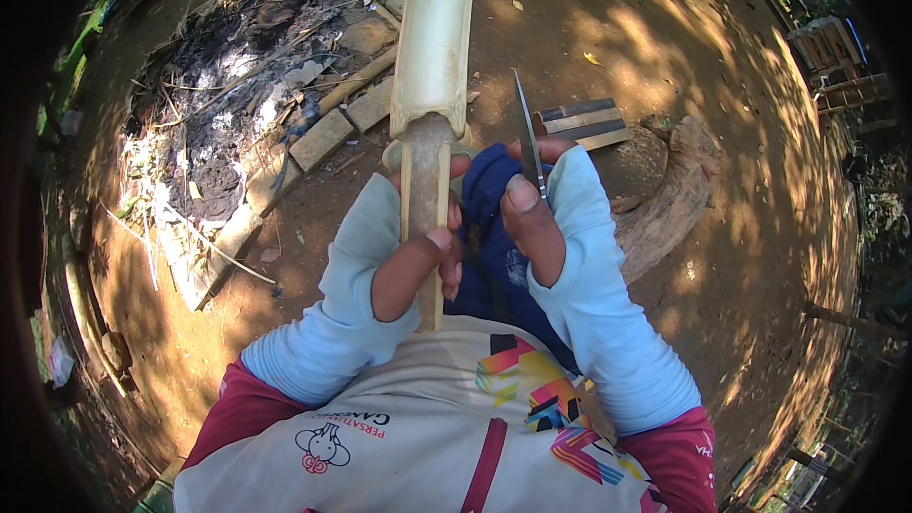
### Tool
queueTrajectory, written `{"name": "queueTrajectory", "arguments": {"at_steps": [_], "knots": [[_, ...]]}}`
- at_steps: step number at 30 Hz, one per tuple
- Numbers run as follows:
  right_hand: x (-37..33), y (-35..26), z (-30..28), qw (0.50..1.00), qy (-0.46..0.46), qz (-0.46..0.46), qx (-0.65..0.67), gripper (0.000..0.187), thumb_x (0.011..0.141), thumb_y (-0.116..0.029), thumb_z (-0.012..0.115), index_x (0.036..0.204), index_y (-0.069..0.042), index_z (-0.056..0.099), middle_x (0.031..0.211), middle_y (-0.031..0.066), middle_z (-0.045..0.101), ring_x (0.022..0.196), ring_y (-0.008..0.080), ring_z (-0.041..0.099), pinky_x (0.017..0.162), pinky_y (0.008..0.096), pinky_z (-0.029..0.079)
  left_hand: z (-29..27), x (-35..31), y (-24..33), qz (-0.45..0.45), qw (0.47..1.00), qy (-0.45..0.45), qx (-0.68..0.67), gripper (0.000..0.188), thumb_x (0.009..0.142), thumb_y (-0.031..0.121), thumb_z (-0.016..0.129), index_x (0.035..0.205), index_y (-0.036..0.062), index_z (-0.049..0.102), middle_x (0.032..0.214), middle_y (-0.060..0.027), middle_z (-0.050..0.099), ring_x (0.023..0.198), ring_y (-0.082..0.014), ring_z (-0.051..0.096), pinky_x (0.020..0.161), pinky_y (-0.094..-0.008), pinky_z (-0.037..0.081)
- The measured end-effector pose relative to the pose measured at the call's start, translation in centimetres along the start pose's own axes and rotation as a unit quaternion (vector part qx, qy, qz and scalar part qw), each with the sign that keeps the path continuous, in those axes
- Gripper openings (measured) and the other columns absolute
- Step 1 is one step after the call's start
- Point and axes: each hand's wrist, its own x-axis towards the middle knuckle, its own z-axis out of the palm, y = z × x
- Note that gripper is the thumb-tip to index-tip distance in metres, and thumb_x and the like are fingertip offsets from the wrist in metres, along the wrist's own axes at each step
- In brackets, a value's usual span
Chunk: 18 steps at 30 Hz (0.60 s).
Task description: The person sits on the ground and carves a piece of light-colored wood using a small knife. They hold the wood in their left hand and use the knife in their right hand to shave off thin strips of wood, shaping the object. The person rotates the wood periodically to work on different sides.
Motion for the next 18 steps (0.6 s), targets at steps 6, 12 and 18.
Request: {"name": "queueTrajectory", "arguments": {"at_steps": [6, 12, 18], "knots": [[-0.16, 0.09, -0.53, 1.000, -0.011, -0.006, -0.002, 0.058, 0.096, -0.046, 0.058, 0.124, 0.002, 0.041, 0.069, 0.0044, 0.051, 0.051, 0.0087, 0.044, 0.046, 0.0211, 0.035, -0.17, -0.03, 0.12, 0.007, 1.000, -0.009, -0.011, 0.050, 0.092, -0.001, 0.046, 0.140, 0.0003, 0.037, 0.100, -0.0067, 0.052, 0.068, -0.0119, 0.055, 0.056, -0.0254, 0.048], [-0.33, 0.11, -0.33, 0.999, -0.020, 0.012, -0.041, 0.057, 0.096, -0.049, 0.056, 0.120, 0.000, 0.044, 0.072, 0.0050, 0.055, 0.053, 0.0090, 0.045, 0.048, 0.0216, 0.037, -0.34, -0.05, 0.42, -0.013, 1.000, -0.011, -0.016, 0.045, 0.090, 0.000, 0.048, 0.134, 0.0003, 0.039, 0.100, -0.0068, 0.052, 0.070, -0.0124, 0.057, 0.058, -0.0257, 0.049], [-0.90, -0.08, -0.26, 0.994, -0.065, 0.000, -0.086, 0.050, 0.097, -0.045, 0.057, 0.119, -0.002, 0.047, 0.088, 0.0053, 0.056, 0.072, 0.0096, 0.049, 0.066, 0.0236, 0.041, -0.40, -0.19, 0.62, -0.012, 1.000, -0.007, -0.011, 0.040, 0.090, 0.002, 0.051, 0.128, 0.0007, 0.041, 0.099, -0.0071, 0.052, 0.070, -0.0125, 0.056, 0.058, -0.0261, 0.049]]}}
